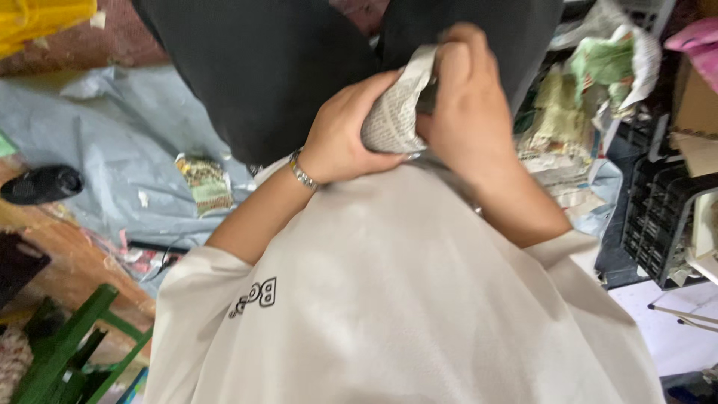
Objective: The person sits cross-legged on the floor and wraps small ceramic dishes and cups with newspaper. They fold the newspaper around each item, smooth the folds, and place the wrapped items into a pile on a tray.
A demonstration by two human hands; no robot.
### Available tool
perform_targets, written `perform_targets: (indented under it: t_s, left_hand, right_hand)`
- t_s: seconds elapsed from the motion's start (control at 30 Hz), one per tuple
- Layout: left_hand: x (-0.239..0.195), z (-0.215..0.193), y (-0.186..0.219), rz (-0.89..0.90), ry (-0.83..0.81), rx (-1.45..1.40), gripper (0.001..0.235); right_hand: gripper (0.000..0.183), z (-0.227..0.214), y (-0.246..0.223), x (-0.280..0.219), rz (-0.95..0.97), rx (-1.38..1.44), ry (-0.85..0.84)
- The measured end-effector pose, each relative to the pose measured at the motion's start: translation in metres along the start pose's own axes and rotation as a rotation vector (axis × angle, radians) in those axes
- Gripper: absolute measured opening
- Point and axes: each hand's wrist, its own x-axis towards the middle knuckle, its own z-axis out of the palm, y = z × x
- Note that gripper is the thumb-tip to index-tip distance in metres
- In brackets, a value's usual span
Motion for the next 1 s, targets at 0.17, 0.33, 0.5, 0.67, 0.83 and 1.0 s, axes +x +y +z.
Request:
perform_targets:
  t_s: [0.17, 0.33, 0.5, 0.67, 0.83, 1.0]
  left_hand:
    - [-0.003, 0.001, -0.004, 0.000, 0.005, 0.004, 0.099]
    - [-0.004, 0.004, -0.013, -0.013, 0.015, -0.113, 0.098]
    - [-0.004, 0.004, -0.025, -0.042, -0.005, -0.292, 0.101]
    - [-0.008, 0.006, -0.034, -0.078, 0.021, -0.436, 0.100]
    - [-0.008, 0.007, -0.033, -0.075, 0.073, -0.320, 0.098]
    - [-0.007, 0.005, -0.028, -0.043, 0.038, -0.234, 0.098]
  right_hand:
    - [0.062, 0.016, 0.018, 0.000, 0.122, -0.058, -0.083]
    - [0.045, 0.010, 0.039, -0.004, 0.082, 0.109, -0.080]
    - [0.039, 0.006, 0.061, -0.009, 0.121, 0.320, -0.136]
    - [0.031, 0.023, 0.066, -0.013, 0.120, 0.615, -0.052]
    - [0.027, 0.009, 0.055, -0.008, 0.033, 0.443, 0.146]
    - [0.043, -0.026, 0.029, 0.002, -0.211, 0.260, -0.081]
